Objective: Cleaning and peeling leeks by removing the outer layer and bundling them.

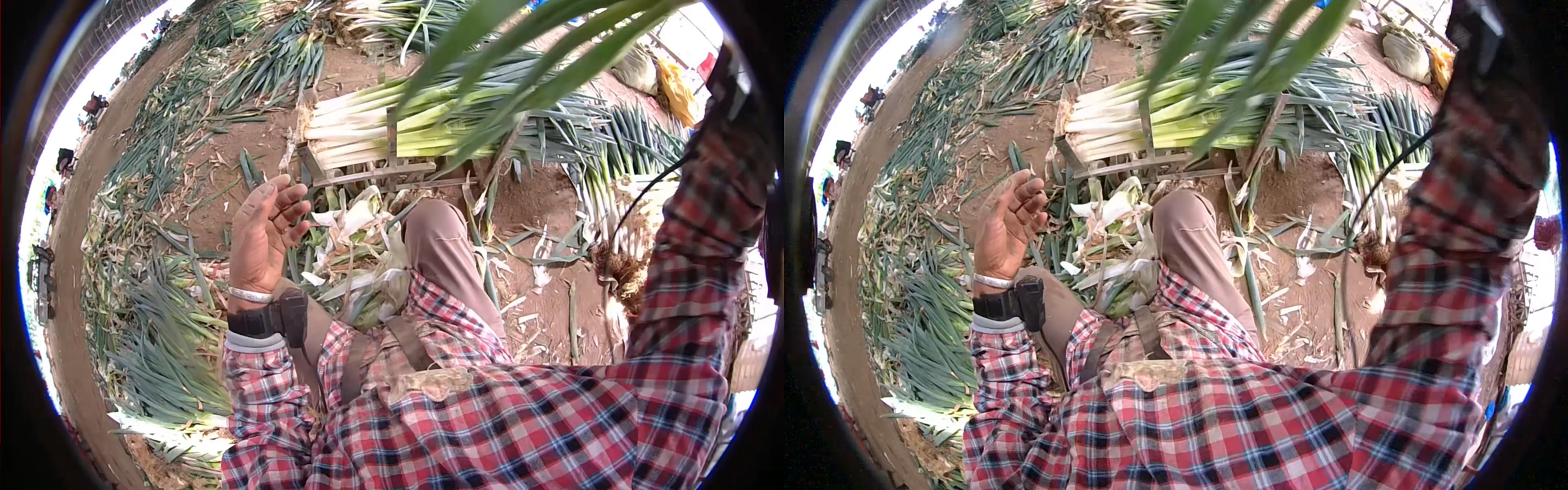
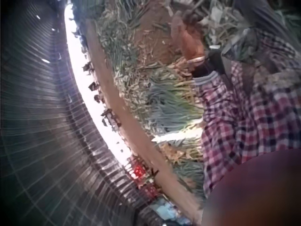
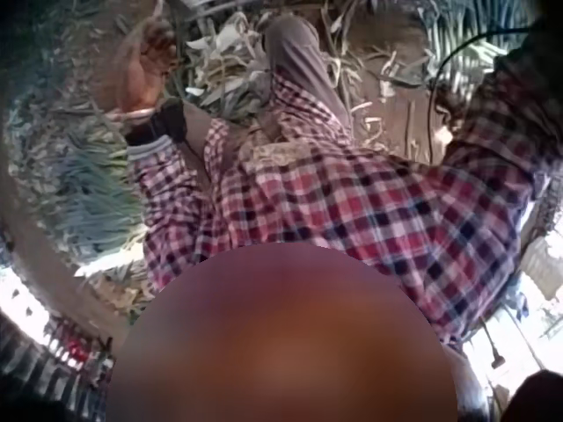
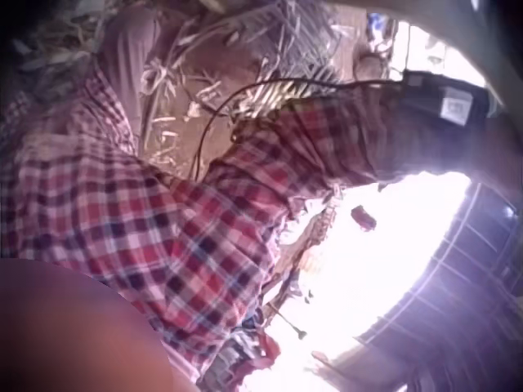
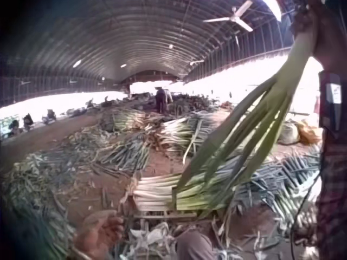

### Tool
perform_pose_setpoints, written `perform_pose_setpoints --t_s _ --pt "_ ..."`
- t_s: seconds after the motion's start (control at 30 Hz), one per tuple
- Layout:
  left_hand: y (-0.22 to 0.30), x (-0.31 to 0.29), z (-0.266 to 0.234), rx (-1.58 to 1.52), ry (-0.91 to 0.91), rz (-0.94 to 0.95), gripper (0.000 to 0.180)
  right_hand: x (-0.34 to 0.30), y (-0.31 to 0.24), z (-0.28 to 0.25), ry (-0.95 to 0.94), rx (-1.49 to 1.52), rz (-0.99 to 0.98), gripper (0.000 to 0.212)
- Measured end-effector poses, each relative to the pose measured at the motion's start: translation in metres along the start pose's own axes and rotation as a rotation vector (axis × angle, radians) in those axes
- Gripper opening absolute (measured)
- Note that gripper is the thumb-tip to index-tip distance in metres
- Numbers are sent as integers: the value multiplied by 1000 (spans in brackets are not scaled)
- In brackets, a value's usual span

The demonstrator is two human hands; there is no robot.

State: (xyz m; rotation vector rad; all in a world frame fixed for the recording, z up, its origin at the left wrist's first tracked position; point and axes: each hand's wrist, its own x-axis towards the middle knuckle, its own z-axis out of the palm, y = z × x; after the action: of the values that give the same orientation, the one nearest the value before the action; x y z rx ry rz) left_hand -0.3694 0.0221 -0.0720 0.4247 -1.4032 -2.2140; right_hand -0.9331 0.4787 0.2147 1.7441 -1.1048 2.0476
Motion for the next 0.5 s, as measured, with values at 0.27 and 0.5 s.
perform_pose_setpoints --t_s 0.27,0.5 --pt "-24 36 -38 456 290 129 16 -5 26 258 -434 -1230 50 34" --pt "-90 102 -62 688 255 29 23 -145 230 326 -819 -1037 26 27"
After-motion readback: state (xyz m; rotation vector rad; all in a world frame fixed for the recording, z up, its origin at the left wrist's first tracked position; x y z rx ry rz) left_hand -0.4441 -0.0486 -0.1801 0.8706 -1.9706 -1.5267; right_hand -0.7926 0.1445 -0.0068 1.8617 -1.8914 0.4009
